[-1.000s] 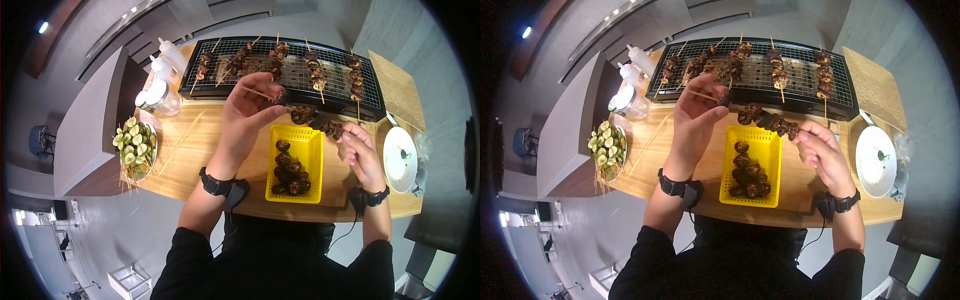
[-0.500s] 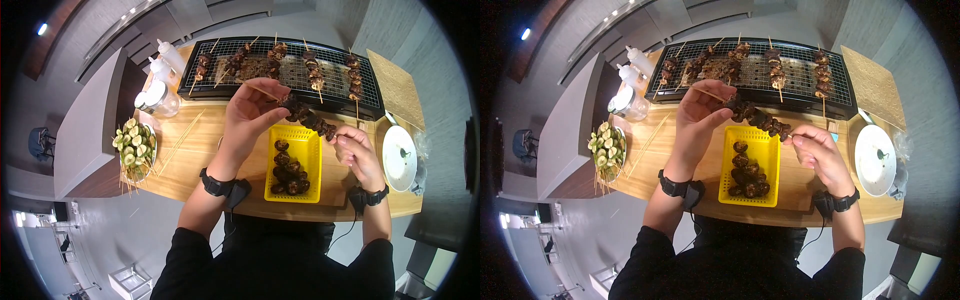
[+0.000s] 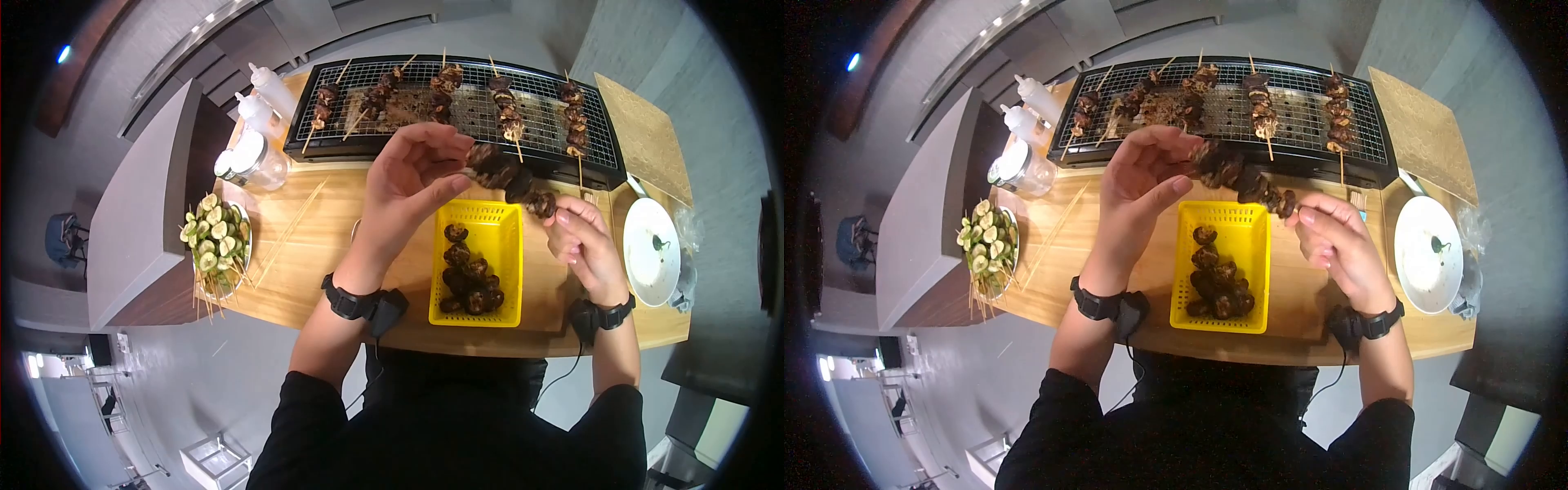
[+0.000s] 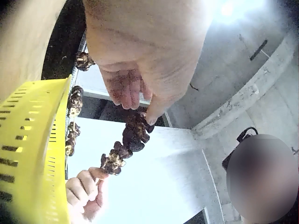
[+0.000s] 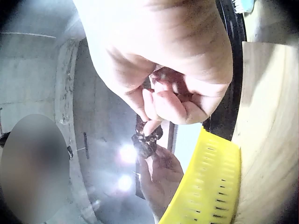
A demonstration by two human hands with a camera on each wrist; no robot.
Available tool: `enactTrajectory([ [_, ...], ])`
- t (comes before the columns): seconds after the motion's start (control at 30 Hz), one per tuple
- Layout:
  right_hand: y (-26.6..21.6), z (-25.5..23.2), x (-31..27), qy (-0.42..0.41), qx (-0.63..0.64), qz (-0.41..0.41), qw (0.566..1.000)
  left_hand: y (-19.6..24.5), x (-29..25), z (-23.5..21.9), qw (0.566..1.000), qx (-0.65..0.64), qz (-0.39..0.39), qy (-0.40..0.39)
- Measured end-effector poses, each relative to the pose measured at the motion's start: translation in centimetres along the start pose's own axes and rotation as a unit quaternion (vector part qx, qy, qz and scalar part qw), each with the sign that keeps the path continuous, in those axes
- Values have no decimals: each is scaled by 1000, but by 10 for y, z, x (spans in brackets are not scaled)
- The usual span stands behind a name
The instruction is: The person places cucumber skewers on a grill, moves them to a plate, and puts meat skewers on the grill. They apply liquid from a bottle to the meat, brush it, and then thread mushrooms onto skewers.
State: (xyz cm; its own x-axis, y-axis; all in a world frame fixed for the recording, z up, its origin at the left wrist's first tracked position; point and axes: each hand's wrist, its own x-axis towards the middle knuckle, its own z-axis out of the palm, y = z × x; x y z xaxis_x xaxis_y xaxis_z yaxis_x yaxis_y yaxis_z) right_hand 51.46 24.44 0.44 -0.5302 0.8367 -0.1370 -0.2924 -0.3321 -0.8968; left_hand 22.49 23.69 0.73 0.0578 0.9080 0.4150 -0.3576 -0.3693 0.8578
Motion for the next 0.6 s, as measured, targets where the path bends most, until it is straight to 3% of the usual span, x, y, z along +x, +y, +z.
enactTrajectory([
  [0.1, 1, -3, 1, 2, 36, -28, 999, -1, -1, 0, 998, 53, -20, -24],
  [0.2, -2, -5, 2, 5, 57, -37, 998, 3, -2, 0, 989, 77, -93, -86],
  [0.27, -2, -9, 3, -2, 62, -50, 997, 21, 1, 6, 942, 249, -123, -186],
  [0.4, -4, -11, 3, -2, 62, -56, 997, 35, -2, 30, 796, 481, -131, -344],
  [0.6, -5, -8, 2, -5, 65, -55, 996, 21, -13, 29, 728, 514, -87, -445],
])
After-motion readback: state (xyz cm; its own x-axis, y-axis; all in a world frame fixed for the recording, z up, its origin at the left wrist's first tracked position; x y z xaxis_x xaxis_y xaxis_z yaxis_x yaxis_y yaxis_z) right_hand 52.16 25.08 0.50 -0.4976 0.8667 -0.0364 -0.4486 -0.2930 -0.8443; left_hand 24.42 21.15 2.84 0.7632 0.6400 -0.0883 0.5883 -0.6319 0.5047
